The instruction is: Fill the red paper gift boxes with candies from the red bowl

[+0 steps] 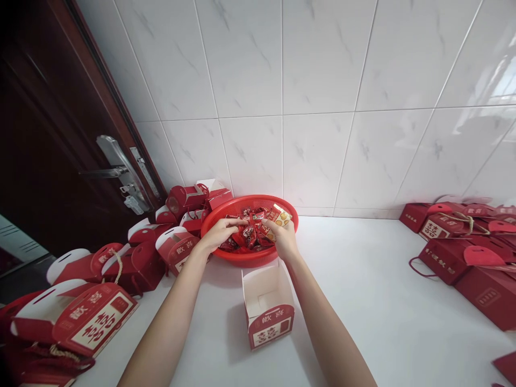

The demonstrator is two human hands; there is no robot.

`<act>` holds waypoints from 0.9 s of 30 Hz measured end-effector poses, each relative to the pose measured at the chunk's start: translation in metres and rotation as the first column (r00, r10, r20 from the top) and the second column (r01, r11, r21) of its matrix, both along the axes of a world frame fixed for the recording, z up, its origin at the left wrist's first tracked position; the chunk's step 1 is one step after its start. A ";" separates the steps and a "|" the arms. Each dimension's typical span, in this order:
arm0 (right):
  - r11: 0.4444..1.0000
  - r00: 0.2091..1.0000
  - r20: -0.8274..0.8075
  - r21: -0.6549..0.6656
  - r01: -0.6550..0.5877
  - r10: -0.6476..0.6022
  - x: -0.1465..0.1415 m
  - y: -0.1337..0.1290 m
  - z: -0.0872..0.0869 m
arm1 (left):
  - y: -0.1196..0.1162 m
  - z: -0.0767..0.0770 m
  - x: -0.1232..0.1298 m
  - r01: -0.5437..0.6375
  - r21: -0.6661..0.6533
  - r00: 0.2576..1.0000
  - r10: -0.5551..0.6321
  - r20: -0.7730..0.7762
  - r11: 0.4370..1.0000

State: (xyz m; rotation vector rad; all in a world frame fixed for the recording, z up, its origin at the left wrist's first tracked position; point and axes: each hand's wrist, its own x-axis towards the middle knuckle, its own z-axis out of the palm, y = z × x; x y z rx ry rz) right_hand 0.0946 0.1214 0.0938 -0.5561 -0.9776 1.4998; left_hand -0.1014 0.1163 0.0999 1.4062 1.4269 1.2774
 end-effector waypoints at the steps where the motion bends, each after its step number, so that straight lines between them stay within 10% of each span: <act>1: 1.000 1.000 0.003 0.001 0.005 -0.005 0.000 0.000 -0.001 | 0.001 -0.001 0.000 -0.019 0.005 1.000 0.019 -0.012 1.000; 13: 0.999 0.998 0.028 0.000 0.050 -0.050 -0.001 0.000 0.000 | 0.000 0.005 0.001 -0.242 0.084 0.904 0.193 0.382 0.967; 27: 0.998 0.989 0.148 0.061 0.004 -0.013 0.001 -0.005 0.001 | 0.009 -0.001 0.020 -0.332 0.136 0.852 0.236 0.467 0.933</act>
